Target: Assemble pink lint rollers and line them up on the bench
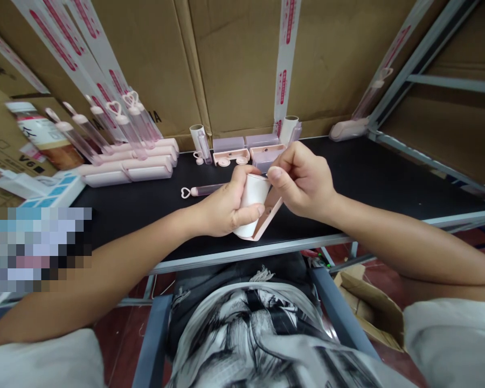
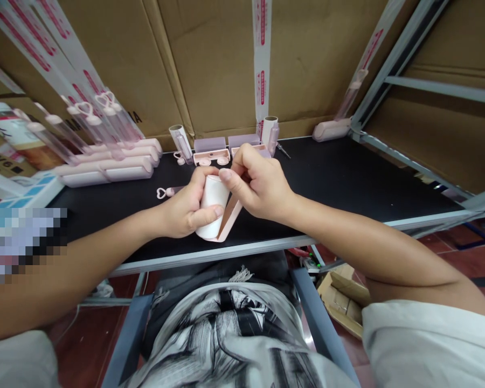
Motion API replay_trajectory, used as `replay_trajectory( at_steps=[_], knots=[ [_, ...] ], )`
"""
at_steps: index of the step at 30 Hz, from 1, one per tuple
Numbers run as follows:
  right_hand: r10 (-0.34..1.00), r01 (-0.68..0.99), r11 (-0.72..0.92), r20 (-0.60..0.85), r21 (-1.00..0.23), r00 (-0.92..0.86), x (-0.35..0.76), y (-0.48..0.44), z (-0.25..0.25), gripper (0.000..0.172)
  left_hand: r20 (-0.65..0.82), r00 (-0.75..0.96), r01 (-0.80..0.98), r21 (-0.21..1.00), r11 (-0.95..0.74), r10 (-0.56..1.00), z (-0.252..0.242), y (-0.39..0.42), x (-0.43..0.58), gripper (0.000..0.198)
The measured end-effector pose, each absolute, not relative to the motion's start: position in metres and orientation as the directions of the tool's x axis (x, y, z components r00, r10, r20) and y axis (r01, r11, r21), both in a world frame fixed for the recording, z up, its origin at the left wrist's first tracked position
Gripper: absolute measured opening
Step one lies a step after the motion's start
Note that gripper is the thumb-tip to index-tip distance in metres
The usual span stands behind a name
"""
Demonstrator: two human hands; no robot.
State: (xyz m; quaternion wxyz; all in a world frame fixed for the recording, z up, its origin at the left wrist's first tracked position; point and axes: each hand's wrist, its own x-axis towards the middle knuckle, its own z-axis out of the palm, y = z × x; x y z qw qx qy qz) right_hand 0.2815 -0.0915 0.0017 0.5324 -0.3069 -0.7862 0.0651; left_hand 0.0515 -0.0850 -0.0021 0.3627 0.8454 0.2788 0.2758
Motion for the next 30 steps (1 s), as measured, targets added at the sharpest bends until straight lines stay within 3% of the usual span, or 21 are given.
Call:
replay_trajectory(
  at_steps=[9,20,25,30],
  knots=[
    [0.579,0.398,0.795,0.768,-0.458,-0.273,0.280,-0.085,-0.001,0.057,0.272,0.727,0.325,0.672,-0.665,0.630,0.003,-0.087,0.052,0.069],
    [0.457,0.435,0.843,0.846,-0.315,-0.273,0.285,-0.080,-0.009,0.056,0.283,0.714,0.440,0.530,-0.725,0.640,0.000,-0.098,0.060,0.086],
    [0.466,0.417,0.840,0.854,-0.346,-0.230,0.285,-0.079,-0.007,0.055,0.330,0.682,0.394,0.587,-0.707,0.653,-0.004,-0.095,0.058,0.084],
    [0.501,0.348,0.813,0.866,-0.466,-0.011,0.305,-0.046,-0.002,0.051,0.493,0.434,0.219,0.754,-0.619,0.754,-0.007,-0.076,0.047,0.071]
  ],
)
